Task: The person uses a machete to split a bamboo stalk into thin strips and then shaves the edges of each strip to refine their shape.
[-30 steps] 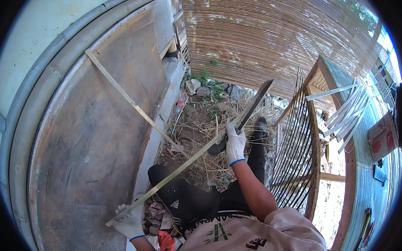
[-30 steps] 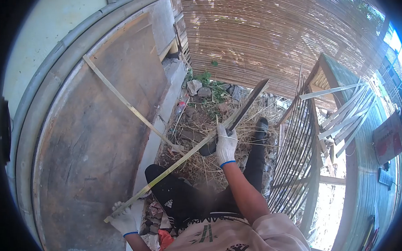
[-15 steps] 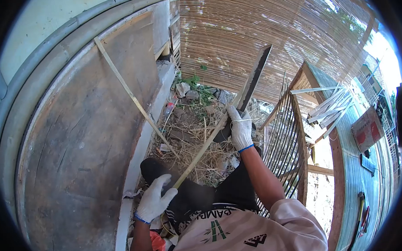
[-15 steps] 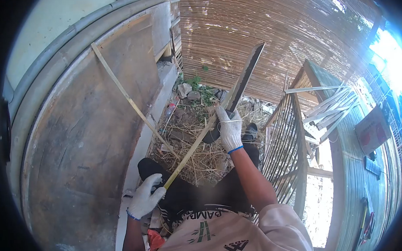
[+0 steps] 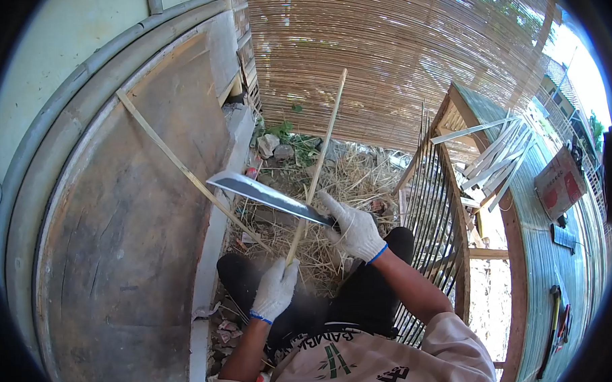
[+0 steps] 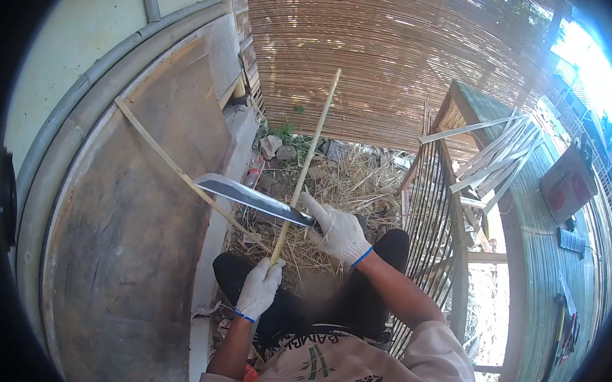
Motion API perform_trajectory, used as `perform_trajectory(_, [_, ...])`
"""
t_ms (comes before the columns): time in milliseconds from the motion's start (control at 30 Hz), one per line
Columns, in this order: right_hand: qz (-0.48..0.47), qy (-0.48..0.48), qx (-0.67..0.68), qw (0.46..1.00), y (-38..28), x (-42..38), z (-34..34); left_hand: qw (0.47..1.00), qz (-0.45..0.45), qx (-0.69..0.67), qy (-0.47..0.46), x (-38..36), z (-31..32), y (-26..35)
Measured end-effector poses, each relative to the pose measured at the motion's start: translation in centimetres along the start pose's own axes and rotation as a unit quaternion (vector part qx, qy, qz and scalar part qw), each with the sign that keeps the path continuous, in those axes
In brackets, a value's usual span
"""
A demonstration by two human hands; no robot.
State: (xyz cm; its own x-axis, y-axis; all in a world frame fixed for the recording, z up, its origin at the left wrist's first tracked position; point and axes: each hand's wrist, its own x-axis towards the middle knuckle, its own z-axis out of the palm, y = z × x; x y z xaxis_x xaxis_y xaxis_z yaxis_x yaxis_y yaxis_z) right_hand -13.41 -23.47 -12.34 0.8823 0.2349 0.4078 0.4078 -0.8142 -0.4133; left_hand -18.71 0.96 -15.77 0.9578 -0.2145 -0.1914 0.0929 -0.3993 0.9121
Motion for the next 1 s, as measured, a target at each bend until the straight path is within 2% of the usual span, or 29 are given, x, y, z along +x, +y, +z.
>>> perform_trajectory(33, [-0.017,-0.056,-0.024,0.998,-0.2,-0.4,0.4,1.0,0.002,0.006,-0.006,0.8,0.1,0.2])
perform_trajectory(67, [-0.009,-0.054,-0.021,0.998,-0.3,-0.9,1.1,1.0,0.0,0.024,-0.006,1.4,0.3,0.2])
perform_trajectory(133, [-0.037,-0.161,-0.068,0.984,-0.3,-1.6,2.6,0.999,-0.006,0.046,-0.008,2.6,0.9,-0.5])
perform_trajectory(300, [-0.057,-0.181,-0.065,0.98,0.4,-1.3,4.1,0.993,-0.016,0.112,0.018,3.5,2.0,-0.3])
perform_trajectory(367, [-0.032,-0.242,-0.108,0.964,0.6,-0.8,3.6,0.994,-0.015,0.109,0.018,3.8,2.4,-0.3])
perform_trajectory(700, [-0.052,-0.229,-0.14,0.962,3.7,-0.3,4.7,0.995,-0.015,0.103,0.012,4.4,3.7,-1.8])
perform_trajectory(767, [-0.015,-0.19,-0.168,0.967,5.3,0.3,4.8,0.994,-0.043,0.101,-0.009,2.9,3.5,-1.1])
perform_trajectory(800, [0.056,-0.211,-0.148,0.964,5.5,1.2,4.1,0.992,-0.071,0.1,-0.031,2.1,3.3,-0.7])
perform_trajectory(1000, [0.055,-0.216,-0.212,0.952,9.1,1.2,3.7,0.993,-0.065,0.086,-0.039,-0.7,4.2,-1.8])
